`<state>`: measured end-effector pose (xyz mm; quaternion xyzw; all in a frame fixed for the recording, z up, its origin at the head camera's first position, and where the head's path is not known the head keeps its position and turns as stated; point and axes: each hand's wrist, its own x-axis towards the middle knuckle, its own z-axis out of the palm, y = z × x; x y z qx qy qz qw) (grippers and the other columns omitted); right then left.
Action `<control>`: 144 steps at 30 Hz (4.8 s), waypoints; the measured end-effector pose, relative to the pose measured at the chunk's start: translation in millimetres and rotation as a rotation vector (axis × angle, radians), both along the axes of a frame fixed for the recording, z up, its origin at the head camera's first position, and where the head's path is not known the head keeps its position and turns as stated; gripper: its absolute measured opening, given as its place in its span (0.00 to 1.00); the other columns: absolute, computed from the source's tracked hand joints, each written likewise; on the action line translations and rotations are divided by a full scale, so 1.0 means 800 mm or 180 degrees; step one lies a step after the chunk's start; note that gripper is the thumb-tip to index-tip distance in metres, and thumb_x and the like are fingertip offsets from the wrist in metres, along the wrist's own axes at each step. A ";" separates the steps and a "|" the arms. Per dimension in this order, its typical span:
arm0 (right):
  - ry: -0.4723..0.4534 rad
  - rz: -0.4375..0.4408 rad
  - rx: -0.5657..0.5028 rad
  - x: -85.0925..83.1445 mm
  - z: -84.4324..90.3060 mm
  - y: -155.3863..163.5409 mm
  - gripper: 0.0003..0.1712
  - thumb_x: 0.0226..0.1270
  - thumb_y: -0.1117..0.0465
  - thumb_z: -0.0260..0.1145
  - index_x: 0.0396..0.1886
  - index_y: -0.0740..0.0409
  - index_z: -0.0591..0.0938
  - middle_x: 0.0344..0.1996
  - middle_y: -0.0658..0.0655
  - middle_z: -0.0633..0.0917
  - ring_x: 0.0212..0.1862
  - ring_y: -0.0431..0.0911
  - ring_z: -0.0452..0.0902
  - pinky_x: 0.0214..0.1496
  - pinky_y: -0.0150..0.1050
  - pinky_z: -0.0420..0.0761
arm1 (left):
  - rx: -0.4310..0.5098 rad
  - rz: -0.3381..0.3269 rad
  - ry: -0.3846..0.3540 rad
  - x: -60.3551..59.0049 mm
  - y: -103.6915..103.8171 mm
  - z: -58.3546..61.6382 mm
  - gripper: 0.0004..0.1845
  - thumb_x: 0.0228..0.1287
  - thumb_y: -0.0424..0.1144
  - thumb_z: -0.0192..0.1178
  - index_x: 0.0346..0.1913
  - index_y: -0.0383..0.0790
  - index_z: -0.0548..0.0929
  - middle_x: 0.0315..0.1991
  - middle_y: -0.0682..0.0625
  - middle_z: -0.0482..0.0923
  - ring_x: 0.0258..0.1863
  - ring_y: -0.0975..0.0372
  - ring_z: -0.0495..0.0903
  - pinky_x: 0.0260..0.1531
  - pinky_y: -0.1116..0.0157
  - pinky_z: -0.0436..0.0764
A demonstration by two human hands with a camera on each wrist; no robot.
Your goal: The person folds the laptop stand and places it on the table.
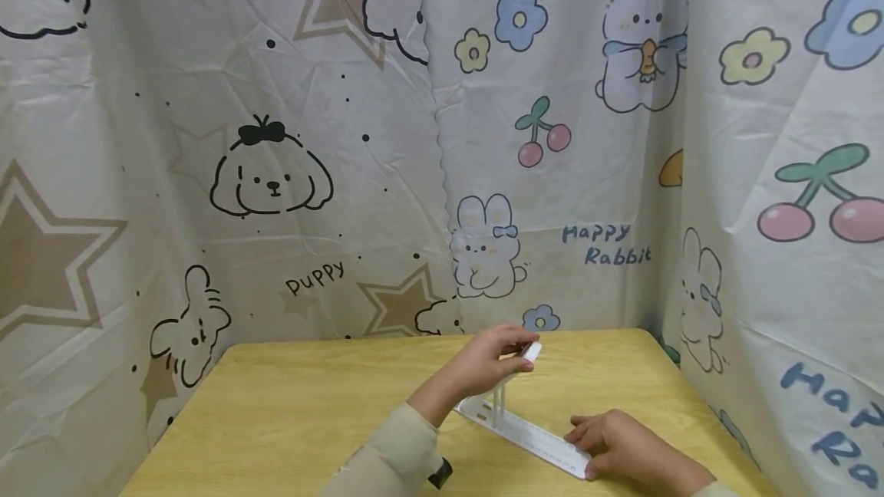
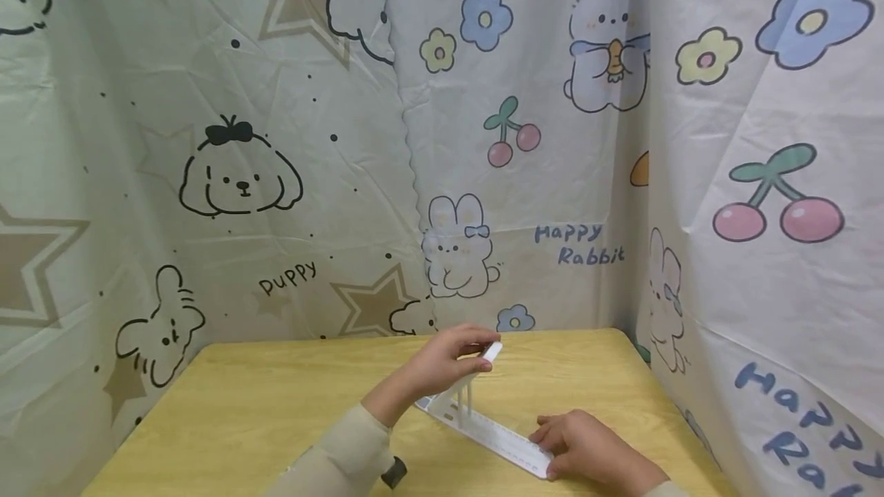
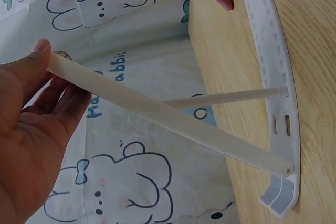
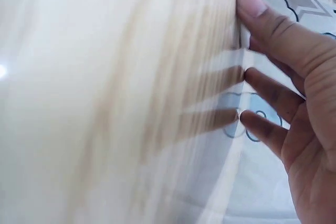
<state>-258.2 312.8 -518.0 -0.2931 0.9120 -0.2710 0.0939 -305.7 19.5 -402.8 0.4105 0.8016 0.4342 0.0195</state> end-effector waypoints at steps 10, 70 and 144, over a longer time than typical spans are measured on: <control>0.0131 0.0293 -0.0132 -0.015 -0.002 0.000 0.17 0.55 0.46 0.77 0.44 0.43 0.93 0.48 0.38 0.89 0.64 0.51 0.80 0.63 0.37 0.80 | 0.0256 0.0135 -0.0130 0.011 -0.001 -0.012 0.23 0.71 0.36 0.64 0.67 0.38 0.79 0.63 0.48 0.79 0.60 0.65 0.79 0.62 0.72 0.77; 0.0313 0.0259 0.0128 0.023 0.006 -0.068 0.24 0.52 0.44 0.78 0.50 0.41 0.90 0.56 0.41 0.86 0.68 0.59 0.75 0.64 0.80 0.62 | 0.0714 0.0679 0.0838 0.021 -0.029 -0.020 0.10 0.64 0.33 0.71 0.48 0.37 0.90 0.45 0.49 0.89 0.44 0.67 0.86 0.46 0.75 0.85; -0.0285 -0.0345 -0.0794 0.028 -0.001 -0.163 0.18 0.60 0.51 0.77 0.48 0.52 0.90 0.60 0.57 0.85 0.68 0.68 0.72 0.69 0.76 0.61 | 0.1718 0.0929 0.0229 0.011 -0.097 -0.067 0.09 0.61 0.29 0.72 0.43 0.40 0.87 0.44 0.49 0.87 0.46 0.53 0.87 0.49 0.62 0.88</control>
